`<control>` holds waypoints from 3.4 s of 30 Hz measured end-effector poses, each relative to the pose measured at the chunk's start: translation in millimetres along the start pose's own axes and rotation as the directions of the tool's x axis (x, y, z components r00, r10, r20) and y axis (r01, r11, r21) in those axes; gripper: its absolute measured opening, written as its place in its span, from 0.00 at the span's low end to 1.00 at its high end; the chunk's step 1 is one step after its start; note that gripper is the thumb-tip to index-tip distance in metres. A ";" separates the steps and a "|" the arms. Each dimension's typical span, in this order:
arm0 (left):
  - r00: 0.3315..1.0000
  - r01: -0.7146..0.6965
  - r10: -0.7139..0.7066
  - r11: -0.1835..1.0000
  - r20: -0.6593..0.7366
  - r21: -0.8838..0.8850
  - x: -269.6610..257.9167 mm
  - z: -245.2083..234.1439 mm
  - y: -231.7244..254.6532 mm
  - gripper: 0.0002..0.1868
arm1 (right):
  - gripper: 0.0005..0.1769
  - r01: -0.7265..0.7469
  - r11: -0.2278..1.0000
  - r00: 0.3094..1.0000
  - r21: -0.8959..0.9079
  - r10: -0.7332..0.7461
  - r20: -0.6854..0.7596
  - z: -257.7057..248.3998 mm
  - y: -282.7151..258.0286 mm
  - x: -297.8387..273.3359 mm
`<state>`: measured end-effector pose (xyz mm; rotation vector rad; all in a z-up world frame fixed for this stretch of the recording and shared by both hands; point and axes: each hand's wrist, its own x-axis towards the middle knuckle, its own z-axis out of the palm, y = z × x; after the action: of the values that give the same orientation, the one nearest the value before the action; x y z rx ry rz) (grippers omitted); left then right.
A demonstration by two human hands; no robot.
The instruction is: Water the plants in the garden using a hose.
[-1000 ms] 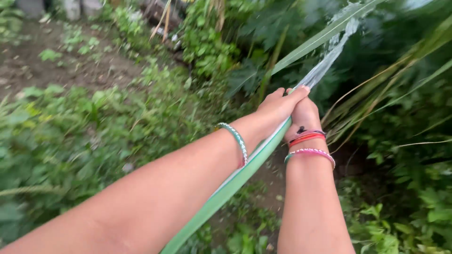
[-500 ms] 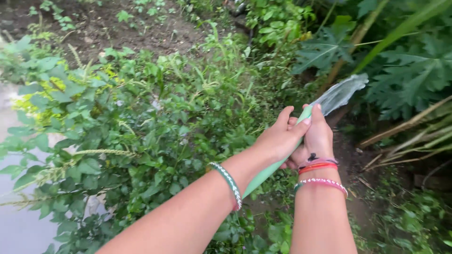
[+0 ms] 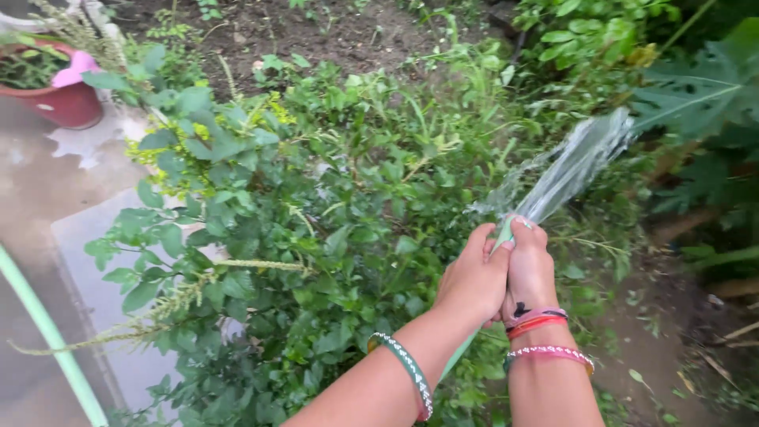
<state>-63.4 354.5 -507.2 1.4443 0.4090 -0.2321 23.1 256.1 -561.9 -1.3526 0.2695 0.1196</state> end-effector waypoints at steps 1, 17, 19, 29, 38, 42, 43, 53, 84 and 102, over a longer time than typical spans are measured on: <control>0.999 0.046 -0.046 0.999 -0.025 0.002 3.5 -7.5 -5.3 0.34 | 0.19 0.015 1.000 1.000 0.018 -0.015 0.012 5.5 12.7 7.9; 0.949 -0.213 0.261 0.945 -0.175 0.250 10.5 -80.3 -2.5 0.53 | 0.27 0.336 0.878 0.941 -0.341 -0.298 0.161 73.0 74.8 63.5; 0.966 -0.156 0.207 0.945 -0.157 0.288 9.5 -75.9 -8.5 0.52 | 0.27 0.285 0.846 0.957 -0.451 -0.279 0.080 61.4 89.4 62.3; 0.997 -0.022 -0.005 0.928 0.074 0.371 -17.6 -1.8 -43.2 0.52 | 0.19 0.232 0.903 0.942 -0.362 -0.300 -0.146 -48.7 108.5 7.3; 0.952 -0.004 -0.149 0.869 0.268 0.496 -83.3 89.2 -70.3 0.52 | 0.17 0.239 0.947 0.940 -0.213 -0.281 -0.195 -177.0 119.8 -70.8; 0.886 0.074 -0.263 0.893 0.382 0.444 -103.7 118.8 -83.6 0.58 | 0.13 0.048 0.975 0.939 0.215 0.030 -0.343 -191.6 87.7 -124.8; 0.870 0.099 -0.272 0.914 0.411 0.394 -107.1 125.7 -86.0 0.60 | 0.15 0.004 0.961 0.932 0.277 0.096 -0.349 -197.5 82.1 -134.2; 0.779 0.216 -0.259 0.966 0.571 0.142 -86.3 158.5 -111.5 0.63 | 0.26 0.161 0.942 0.877 0.293 0.000 -0.480 -205.7 65.4 -161.7; 0.967 -0.150 0.104 0.970 0.233 0.191 22.9 19.3 -102.3 0.62 | 0.19 -0.025 0.992 0.999 0.127 0.030 -0.038 -41.8 74.8 -69.4; 0.948 -0.226 0.252 0.962 0.192 -0.151 17.6 3.3 -86.1 0.57 | 0.23 0.104 0.992 0.990 0.077 -0.096 -0.104 -21.6 72.0 -63.7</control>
<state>-81.0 342.4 -592.5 1.3146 0.0724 -0.1567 -58.1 255.1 -617.5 -1.2894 0.2873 -0.0428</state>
